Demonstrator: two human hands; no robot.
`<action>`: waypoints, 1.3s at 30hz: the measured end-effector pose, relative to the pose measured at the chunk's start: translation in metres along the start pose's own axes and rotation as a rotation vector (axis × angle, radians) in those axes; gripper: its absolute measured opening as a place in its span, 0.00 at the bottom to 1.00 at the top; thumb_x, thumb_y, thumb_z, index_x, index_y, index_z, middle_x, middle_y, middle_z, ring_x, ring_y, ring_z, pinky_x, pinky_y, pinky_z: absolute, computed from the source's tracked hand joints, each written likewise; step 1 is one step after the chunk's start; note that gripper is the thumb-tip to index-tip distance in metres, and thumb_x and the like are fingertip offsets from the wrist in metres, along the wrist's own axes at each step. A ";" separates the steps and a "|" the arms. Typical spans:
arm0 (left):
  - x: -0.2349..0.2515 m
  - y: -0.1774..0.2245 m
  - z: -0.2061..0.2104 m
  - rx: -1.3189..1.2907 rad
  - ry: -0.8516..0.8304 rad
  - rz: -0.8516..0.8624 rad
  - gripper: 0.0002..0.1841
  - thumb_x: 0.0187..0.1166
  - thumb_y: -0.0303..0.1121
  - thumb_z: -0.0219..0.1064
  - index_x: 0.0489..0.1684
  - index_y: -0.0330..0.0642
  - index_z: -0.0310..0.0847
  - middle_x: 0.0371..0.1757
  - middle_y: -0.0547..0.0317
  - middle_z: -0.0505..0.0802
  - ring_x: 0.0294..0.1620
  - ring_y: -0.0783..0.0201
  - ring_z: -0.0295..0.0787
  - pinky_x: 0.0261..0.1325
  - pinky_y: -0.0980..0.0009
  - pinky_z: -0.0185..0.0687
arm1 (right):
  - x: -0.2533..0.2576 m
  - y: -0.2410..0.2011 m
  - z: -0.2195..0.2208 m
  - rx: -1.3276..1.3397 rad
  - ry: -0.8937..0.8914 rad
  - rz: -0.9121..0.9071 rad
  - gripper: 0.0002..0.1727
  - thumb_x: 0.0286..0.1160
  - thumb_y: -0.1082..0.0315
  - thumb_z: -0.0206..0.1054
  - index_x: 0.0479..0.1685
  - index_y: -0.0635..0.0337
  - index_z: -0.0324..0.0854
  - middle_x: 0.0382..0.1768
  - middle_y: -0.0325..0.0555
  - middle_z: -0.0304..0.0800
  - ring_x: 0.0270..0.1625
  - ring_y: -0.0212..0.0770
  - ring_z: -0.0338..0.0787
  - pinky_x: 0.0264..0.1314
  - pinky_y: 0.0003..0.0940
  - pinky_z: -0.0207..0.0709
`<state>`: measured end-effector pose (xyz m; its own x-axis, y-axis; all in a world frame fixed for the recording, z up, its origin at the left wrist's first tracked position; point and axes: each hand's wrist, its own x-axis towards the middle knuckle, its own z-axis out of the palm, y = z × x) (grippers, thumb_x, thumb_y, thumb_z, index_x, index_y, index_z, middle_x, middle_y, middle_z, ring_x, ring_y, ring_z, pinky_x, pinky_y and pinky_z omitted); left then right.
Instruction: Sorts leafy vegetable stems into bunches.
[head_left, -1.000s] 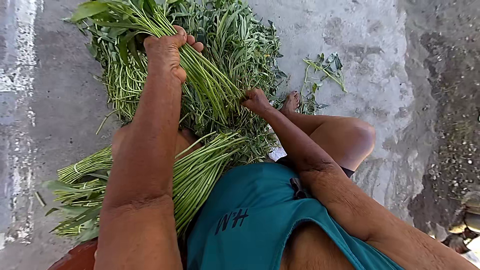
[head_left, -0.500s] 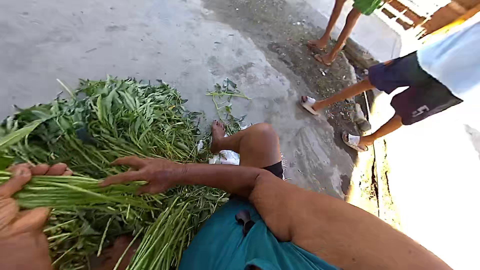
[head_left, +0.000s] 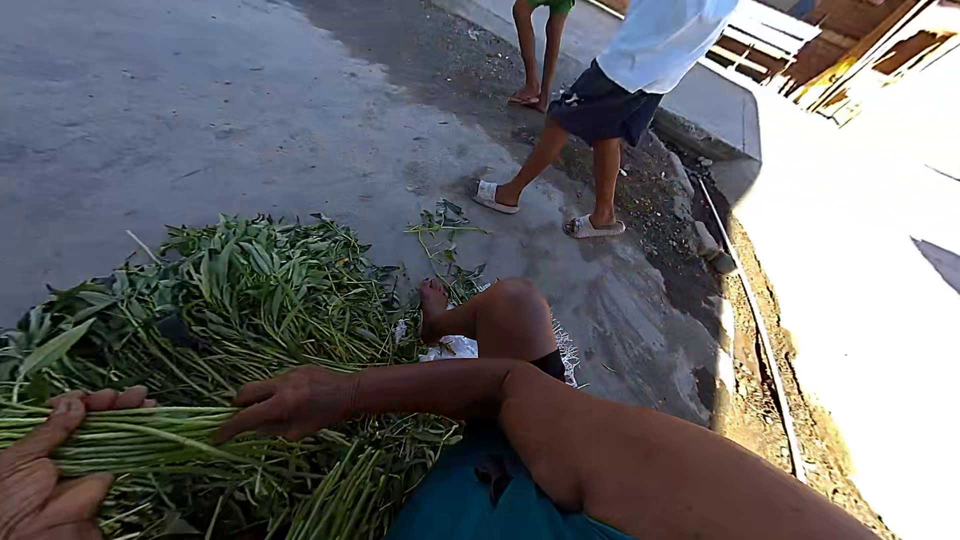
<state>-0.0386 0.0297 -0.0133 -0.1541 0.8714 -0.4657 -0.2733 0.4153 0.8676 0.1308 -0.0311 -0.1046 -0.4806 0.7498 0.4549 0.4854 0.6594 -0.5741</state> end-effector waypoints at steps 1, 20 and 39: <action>0.018 -0.004 -0.027 -0.001 -0.258 0.011 0.09 0.96 0.30 0.43 0.55 0.42 0.70 0.42 0.62 0.91 0.49 0.67 0.93 0.62 0.69 0.89 | 0.001 0.000 0.000 0.006 -0.010 -0.003 0.16 0.68 0.81 0.68 0.53 0.62 0.94 0.47 0.61 0.91 0.45 0.55 0.92 0.46 0.51 0.85; 0.014 0.004 -0.011 -0.202 -0.120 0.063 0.05 0.86 0.22 0.60 0.53 0.33 0.76 0.32 0.52 0.91 0.29 0.58 0.93 0.36 0.63 0.94 | 0.021 0.001 -0.009 0.553 -0.092 0.413 0.42 0.68 0.72 0.75 0.85 0.73 0.60 0.47 0.65 0.90 0.45 0.50 0.91 0.55 0.51 0.85; 0.012 -0.001 -0.009 -0.160 -0.251 0.029 0.06 0.87 0.24 0.59 0.52 0.33 0.79 0.33 0.48 0.92 0.32 0.53 0.95 0.41 0.56 0.95 | 0.010 0.024 -0.012 1.134 -0.225 0.413 0.14 0.74 0.74 0.63 0.57 0.61 0.79 0.44 0.43 0.93 0.35 0.34 0.90 0.41 0.32 0.85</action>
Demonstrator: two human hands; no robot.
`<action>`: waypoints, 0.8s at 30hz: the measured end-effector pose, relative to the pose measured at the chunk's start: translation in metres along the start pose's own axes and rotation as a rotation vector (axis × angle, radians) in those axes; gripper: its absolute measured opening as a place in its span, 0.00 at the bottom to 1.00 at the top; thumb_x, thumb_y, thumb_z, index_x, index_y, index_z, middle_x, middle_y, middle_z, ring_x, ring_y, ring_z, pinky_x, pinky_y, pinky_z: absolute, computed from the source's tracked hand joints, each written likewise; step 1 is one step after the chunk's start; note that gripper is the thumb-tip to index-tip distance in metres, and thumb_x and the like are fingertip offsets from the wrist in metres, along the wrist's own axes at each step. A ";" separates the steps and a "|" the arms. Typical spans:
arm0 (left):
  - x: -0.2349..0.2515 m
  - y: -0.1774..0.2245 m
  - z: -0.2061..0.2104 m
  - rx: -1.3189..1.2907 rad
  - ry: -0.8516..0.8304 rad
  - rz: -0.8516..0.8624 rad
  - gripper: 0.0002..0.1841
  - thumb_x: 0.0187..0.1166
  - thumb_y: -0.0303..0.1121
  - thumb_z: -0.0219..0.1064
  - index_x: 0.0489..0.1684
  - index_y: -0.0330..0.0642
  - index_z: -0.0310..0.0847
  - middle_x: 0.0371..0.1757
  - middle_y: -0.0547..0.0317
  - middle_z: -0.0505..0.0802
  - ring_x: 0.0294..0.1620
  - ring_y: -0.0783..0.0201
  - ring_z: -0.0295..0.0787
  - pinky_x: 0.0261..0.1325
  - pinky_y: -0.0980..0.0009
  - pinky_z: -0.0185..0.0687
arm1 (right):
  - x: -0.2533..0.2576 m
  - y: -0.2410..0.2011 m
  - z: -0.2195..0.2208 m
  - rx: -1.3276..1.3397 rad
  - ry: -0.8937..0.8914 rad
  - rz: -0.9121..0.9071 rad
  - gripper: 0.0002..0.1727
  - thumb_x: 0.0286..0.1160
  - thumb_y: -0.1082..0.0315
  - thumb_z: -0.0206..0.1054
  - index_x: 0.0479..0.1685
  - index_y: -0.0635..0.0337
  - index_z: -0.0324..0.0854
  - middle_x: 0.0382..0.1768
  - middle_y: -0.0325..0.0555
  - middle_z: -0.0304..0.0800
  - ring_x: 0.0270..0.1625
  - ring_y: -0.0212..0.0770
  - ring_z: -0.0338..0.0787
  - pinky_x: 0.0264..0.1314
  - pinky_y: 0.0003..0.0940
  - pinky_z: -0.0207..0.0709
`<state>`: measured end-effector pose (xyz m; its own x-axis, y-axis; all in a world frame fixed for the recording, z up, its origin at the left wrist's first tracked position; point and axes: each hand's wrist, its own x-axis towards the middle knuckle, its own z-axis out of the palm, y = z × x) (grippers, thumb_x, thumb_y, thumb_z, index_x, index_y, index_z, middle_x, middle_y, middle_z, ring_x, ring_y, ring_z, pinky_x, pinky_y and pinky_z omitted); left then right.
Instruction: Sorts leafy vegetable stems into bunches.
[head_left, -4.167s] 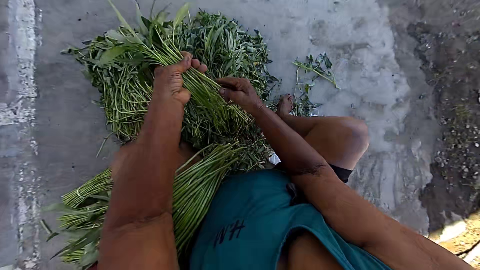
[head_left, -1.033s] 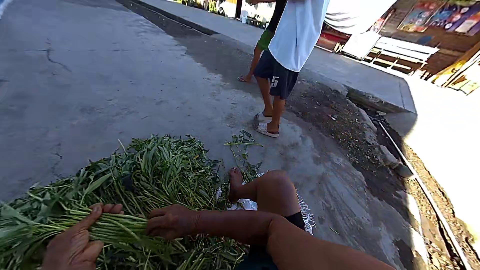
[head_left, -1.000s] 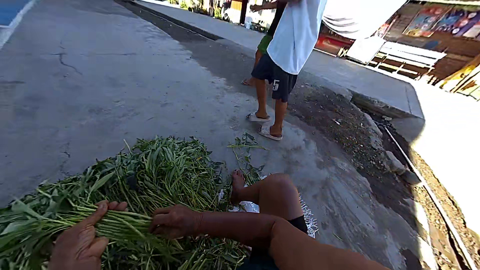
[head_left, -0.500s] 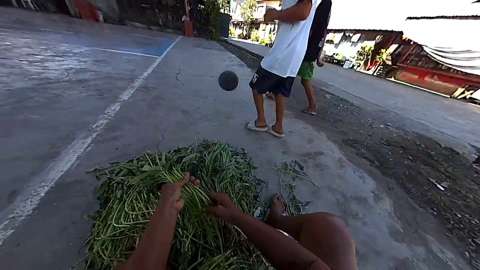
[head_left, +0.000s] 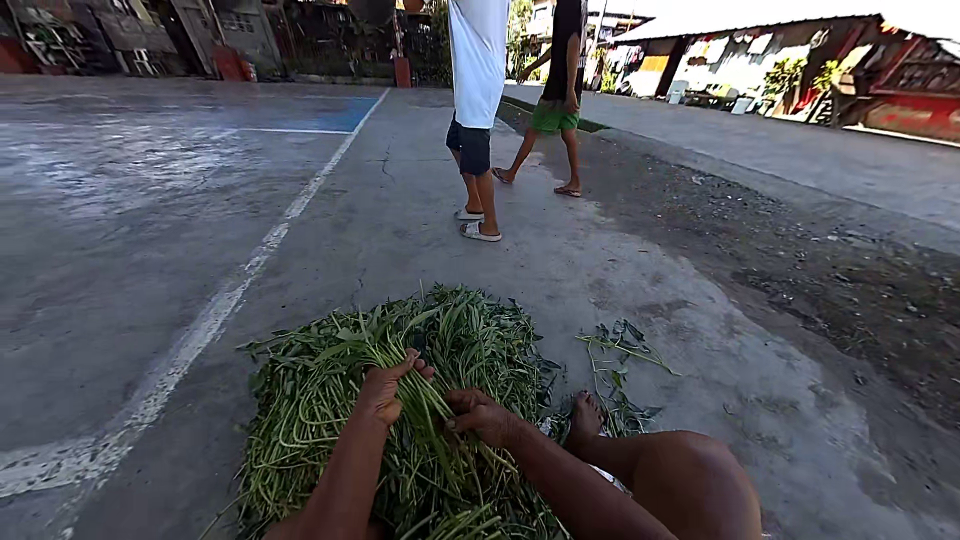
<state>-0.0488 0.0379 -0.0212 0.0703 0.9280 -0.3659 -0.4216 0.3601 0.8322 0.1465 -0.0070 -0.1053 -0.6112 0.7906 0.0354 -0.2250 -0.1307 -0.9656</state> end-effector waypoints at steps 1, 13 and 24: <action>-0.001 0.000 0.000 -0.007 -0.006 -0.007 0.06 0.87 0.24 0.59 0.51 0.33 0.79 0.33 0.48 0.92 0.32 0.53 0.95 0.41 0.56 0.95 | -0.003 0.002 -0.001 0.052 -0.007 0.005 0.14 0.76 0.72 0.61 0.59 0.61 0.79 0.44 0.44 0.94 0.33 0.34 0.90 0.38 0.32 0.85; -0.003 0.004 -0.001 -0.022 -0.055 -0.029 0.06 0.87 0.24 0.59 0.51 0.33 0.79 0.31 0.49 0.91 0.30 0.54 0.93 0.42 0.57 0.94 | -0.015 0.011 -0.005 0.171 -0.041 0.099 0.17 0.87 0.66 0.56 0.65 0.62 0.83 0.44 0.47 0.96 0.37 0.38 0.95 0.43 0.34 0.89; -0.001 0.006 -0.004 -0.014 -0.044 -0.045 0.06 0.87 0.24 0.59 0.52 0.33 0.79 0.31 0.50 0.91 0.31 0.55 0.93 0.42 0.57 0.94 | -0.011 0.005 -0.007 0.119 0.095 -0.004 0.21 0.78 0.73 0.63 0.70 0.64 0.80 0.47 0.46 0.94 0.37 0.37 0.92 0.40 0.34 0.88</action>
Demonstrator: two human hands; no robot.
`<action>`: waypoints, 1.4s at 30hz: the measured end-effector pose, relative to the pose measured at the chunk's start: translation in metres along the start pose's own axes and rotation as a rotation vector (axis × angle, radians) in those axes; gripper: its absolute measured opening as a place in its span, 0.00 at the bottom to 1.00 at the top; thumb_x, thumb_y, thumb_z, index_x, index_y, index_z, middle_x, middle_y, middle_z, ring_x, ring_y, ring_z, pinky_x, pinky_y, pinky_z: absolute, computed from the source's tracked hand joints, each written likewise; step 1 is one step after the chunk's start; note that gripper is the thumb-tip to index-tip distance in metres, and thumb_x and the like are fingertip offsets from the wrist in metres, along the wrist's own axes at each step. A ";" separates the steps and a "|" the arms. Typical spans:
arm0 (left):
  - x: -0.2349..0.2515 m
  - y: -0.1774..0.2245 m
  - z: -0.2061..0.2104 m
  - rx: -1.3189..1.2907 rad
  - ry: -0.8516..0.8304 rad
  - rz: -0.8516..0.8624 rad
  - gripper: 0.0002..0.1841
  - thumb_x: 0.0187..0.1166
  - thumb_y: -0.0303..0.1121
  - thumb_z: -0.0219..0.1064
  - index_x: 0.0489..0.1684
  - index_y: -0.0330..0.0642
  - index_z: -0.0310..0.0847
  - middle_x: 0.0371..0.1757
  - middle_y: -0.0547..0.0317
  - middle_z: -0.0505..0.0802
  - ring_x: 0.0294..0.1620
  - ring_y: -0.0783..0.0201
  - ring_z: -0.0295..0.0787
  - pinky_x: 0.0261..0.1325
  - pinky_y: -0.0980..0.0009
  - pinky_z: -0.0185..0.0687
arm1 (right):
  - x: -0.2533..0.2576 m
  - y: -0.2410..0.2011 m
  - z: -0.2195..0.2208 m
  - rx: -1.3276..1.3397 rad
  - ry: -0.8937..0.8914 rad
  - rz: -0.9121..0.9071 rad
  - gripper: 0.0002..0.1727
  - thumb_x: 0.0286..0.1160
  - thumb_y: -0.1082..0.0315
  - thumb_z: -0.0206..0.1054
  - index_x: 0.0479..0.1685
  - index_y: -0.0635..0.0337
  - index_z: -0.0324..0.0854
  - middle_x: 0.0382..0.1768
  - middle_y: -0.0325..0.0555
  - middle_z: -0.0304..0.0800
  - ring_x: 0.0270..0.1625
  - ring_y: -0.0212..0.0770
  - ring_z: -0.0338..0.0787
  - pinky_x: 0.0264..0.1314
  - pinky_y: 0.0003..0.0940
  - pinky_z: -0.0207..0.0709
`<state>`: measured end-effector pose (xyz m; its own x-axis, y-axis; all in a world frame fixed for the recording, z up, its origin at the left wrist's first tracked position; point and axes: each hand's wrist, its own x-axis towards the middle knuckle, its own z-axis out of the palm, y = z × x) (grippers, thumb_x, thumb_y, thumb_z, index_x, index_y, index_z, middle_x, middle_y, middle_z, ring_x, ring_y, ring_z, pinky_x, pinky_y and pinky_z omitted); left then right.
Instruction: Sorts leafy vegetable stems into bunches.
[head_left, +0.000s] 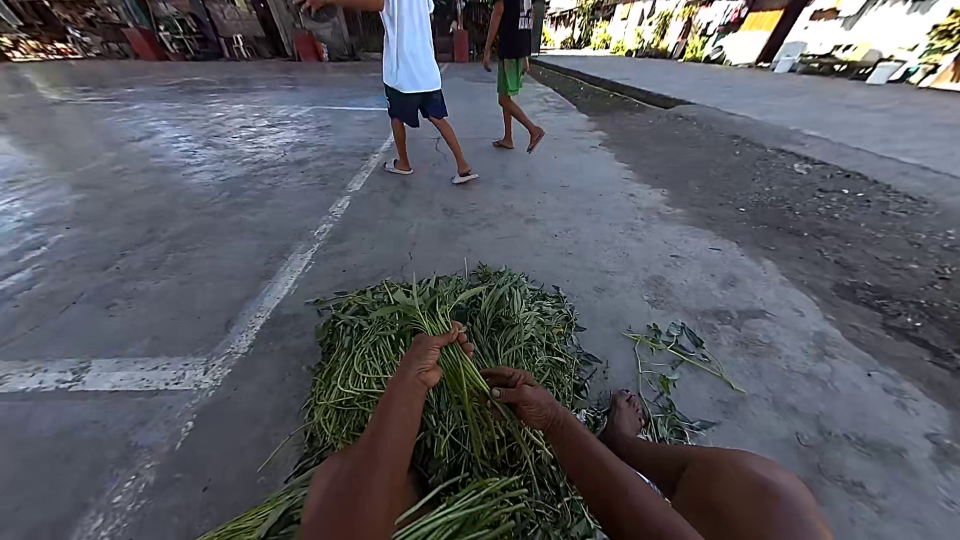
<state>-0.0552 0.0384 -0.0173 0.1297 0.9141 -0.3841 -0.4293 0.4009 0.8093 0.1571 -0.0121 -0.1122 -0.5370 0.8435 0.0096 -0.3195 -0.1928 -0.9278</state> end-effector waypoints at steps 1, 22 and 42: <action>0.000 0.000 0.000 -0.005 0.007 0.002 0.06 0.87 0.24 0.59 0.52 0.33 0.79 0.31 0.50 0.91 0.31 0.54 0.93 0.42 0.57 0.94 | 0.001 0.000 0.002 -0.008 0.018 -0.013 0.22 0.79 0.73 0.62 0.72 0.64 0.78 0.48 0.47 0.94 0.38 0.38 0.93 0.41 0.35 0.89; 0.006 0.009 -0.008 -0.101 0.098 0.011 0.07 0.88 0.26 0.58 0.51 0.33 0.80 0.29 0.51 0.89 0.28 0.57 0.91 0.39 0.59 0.93 | -0.010 0.013 -0.025 -0.222 -0.022 -0.013 0.12 0.76 0.75 0.65 0.51 0.61 0.92 0.43 0.36 0.96 0.44 0.25 0.90 0.48 0.26 0.83; 0.008 0.012 -0.025 -0.104 0.271 0.139 0.06 0.86 0.25 0.61 0.53 0.35 0.78 0.32 0.51 0.89 0.30 0.57 0.92 0.40 0.59 0.93 | -0.018 0.044 -0.038 -0.580 0.152 0.316 0.13 0.75 0.79 0.59 0.51 0.68 0.88 0.47 0.47 0.90 0.47 0.33 0.86 0.52 0.34 0.80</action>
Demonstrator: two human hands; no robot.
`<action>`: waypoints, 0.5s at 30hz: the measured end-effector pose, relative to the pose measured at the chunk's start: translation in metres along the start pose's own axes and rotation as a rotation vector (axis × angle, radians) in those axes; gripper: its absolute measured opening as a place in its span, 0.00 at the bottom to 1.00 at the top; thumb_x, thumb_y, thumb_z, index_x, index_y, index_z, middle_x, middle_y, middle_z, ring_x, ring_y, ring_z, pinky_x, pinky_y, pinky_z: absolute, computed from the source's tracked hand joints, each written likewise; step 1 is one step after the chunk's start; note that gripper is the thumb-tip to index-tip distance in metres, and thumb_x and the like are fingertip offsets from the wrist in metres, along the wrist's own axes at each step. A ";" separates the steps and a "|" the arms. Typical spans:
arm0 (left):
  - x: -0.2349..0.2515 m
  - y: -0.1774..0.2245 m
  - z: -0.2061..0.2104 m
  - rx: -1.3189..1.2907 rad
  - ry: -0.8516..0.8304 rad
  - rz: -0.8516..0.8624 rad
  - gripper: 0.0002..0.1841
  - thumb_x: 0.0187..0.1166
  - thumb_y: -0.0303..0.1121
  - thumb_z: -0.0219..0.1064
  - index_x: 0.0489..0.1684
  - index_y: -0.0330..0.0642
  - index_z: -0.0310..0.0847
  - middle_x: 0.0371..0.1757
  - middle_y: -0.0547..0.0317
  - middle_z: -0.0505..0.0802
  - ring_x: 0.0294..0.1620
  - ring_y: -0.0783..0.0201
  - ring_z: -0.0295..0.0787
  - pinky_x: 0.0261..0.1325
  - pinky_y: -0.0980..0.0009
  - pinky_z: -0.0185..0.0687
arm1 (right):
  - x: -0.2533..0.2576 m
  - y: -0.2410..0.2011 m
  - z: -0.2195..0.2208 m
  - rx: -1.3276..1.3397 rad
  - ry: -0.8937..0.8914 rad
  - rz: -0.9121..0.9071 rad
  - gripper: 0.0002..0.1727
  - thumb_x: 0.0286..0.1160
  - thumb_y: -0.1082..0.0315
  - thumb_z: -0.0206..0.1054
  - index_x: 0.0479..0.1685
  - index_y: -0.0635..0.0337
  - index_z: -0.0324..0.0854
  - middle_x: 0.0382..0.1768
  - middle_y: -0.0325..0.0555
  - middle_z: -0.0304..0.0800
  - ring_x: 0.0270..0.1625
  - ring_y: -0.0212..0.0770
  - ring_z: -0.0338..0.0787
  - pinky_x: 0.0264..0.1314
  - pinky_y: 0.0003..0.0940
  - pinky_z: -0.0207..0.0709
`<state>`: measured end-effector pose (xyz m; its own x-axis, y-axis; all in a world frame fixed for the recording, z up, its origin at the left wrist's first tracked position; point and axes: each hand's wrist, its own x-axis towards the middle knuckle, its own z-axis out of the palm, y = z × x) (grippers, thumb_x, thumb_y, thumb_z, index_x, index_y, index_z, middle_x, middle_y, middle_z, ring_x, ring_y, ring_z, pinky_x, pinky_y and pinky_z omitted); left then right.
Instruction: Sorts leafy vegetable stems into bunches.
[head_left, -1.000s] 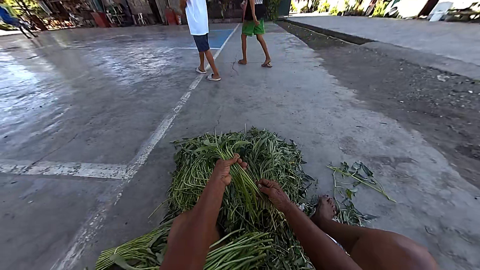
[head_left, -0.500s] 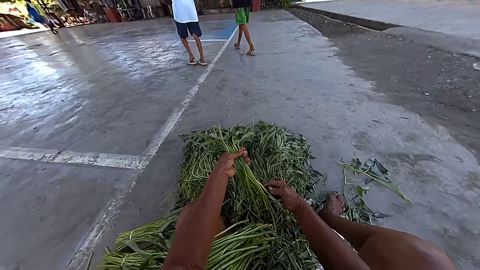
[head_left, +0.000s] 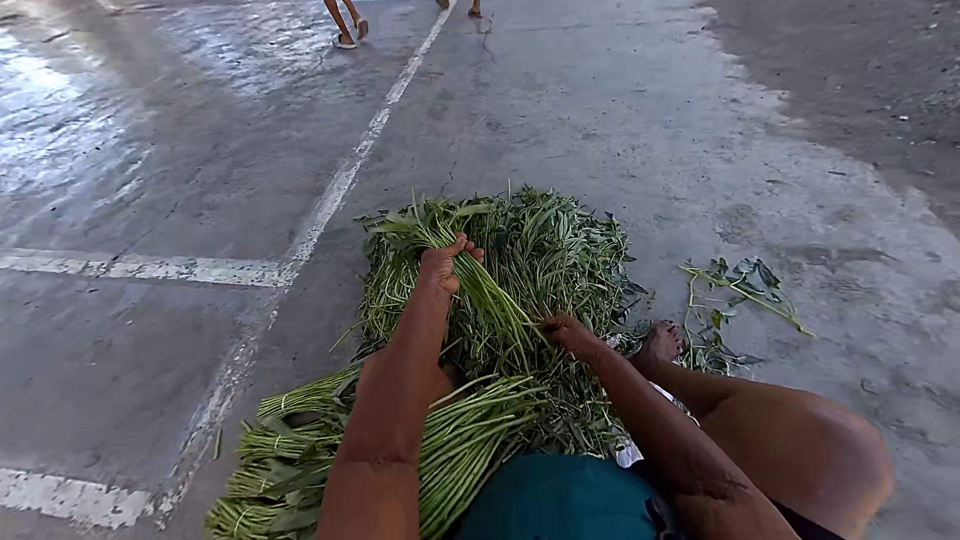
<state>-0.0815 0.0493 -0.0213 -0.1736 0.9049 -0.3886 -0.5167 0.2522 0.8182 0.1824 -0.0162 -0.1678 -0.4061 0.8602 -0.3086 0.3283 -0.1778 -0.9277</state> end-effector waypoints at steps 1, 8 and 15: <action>0.003 -0.003 -0.002 -0.008 0.039 0.023 0.06 0.85 0.25 0.62 0.54 0.35 0.78 0.33 0.51 0.90 0.31 0.55 0.93 0.41 0.58 0.94 | -0.001 -0.001 -0.004 -0.053 0.052 0.047 0.16 0.78 0.78 0.60 0.59 0.67 0.87 0.57 0.52 0.90 0.57 0.38 0.87 0.63 0.39 0.79; 0.006 -0.012 -0.001 0.045 0.125 0.112 0.06 0.86 0.24 0.61 0.55 0.36 0.75 0.34 0.49 0.91 0.34 0.54 0.95 0.42 0.57 0.96 | 0.010 -0.028 -0.004 -0.048 0.444 -0.080 0.15 0.82 0.69 0.64 0.59 0.66 0.88 0.58 0.58 0.92 0.60 0.49 0.91 0.70 0.51 0.80; 0.006 -0.012 0.004 0.083 0.125 0.125 0.06 0.87 0.25 0.61 0.55 0.37 0.74 0.34 0.52 0.90 0.35 0.54 0.95 0.42 0.58 0.96 | 0.020 -0.048 0.036 -0.053 0.367 -0.374 0.15 0.71 0.71 0.74 0.54 0.68 0.88 0.51 0.57 0.90 0.45 0.44 0.91 0.53 0.40 0.87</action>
<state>-0.0730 0.0527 -0.0313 -0.3376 0.8827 -0.3270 -0.4142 0.1727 0.8937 0.1282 -0.0079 -0.1374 -0.1812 0.9727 0.1448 0.2646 0.1900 -0.9454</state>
